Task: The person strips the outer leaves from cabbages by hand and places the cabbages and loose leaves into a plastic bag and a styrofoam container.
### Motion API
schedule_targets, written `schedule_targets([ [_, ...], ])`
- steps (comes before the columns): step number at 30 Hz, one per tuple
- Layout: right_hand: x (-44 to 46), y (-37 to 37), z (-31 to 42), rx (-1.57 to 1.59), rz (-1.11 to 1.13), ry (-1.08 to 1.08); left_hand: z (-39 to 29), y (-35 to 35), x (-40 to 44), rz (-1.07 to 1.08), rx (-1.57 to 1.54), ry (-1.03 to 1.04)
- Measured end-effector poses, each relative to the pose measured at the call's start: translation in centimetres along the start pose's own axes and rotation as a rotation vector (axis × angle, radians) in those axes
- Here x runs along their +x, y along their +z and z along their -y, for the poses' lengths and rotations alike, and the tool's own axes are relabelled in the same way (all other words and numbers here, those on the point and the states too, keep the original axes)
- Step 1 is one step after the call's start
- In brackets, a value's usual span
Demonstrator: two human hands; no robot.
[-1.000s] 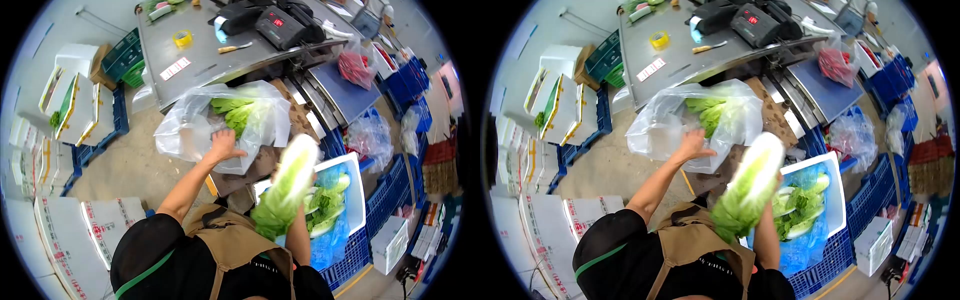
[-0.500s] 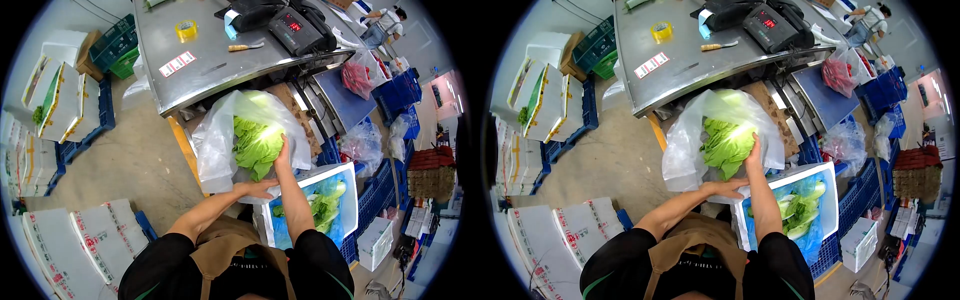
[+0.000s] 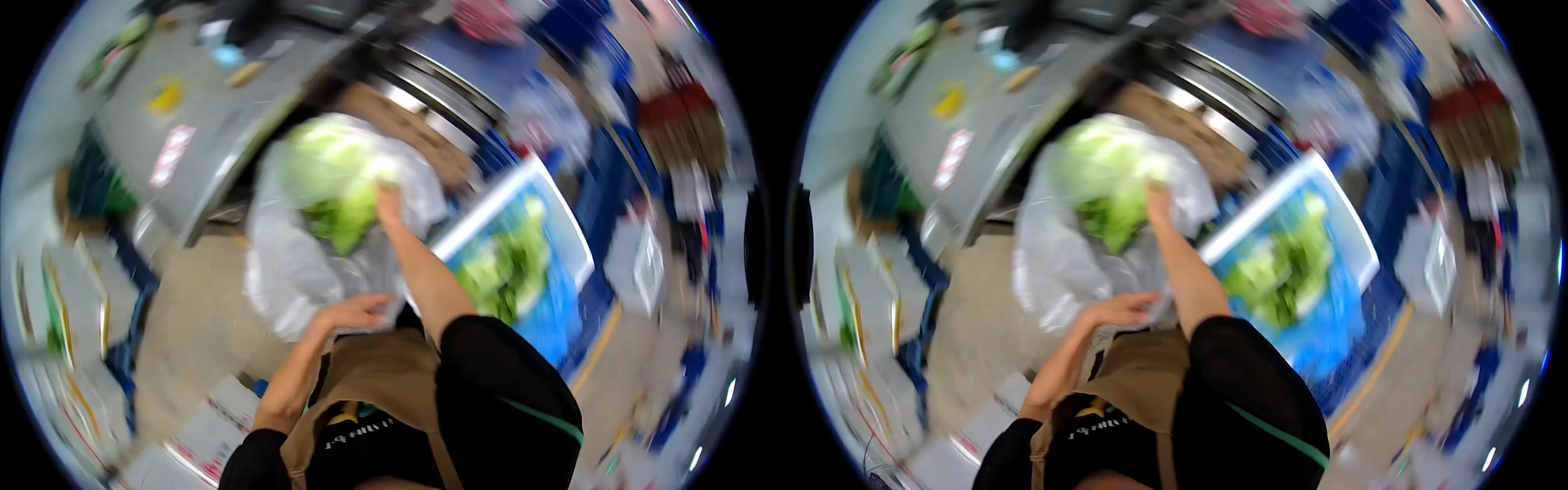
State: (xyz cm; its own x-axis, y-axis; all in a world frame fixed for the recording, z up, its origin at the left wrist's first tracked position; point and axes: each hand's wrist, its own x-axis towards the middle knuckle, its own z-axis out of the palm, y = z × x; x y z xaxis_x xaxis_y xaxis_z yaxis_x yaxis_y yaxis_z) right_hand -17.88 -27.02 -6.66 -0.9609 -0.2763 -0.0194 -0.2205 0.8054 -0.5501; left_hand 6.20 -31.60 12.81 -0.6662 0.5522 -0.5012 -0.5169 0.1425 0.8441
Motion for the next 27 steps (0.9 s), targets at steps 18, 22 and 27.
schedule_targets([
  [18,-15.9,-20.3,-28.4,0.374,-0.186,0.98,-15.9,9.1,16.3,-0.229,0.343,0.22],
  [22,-12.3,-21.4,-23.6,0.111,-0.224,1.249,-16.0,11.2,23.1,-0.127,0.426,0.157],
  [27,-13.0,-22.6,-22.4,0.129,-0.294,1.241,-14.5,9.9,27.3,-0.276,0.457,0.059],
])
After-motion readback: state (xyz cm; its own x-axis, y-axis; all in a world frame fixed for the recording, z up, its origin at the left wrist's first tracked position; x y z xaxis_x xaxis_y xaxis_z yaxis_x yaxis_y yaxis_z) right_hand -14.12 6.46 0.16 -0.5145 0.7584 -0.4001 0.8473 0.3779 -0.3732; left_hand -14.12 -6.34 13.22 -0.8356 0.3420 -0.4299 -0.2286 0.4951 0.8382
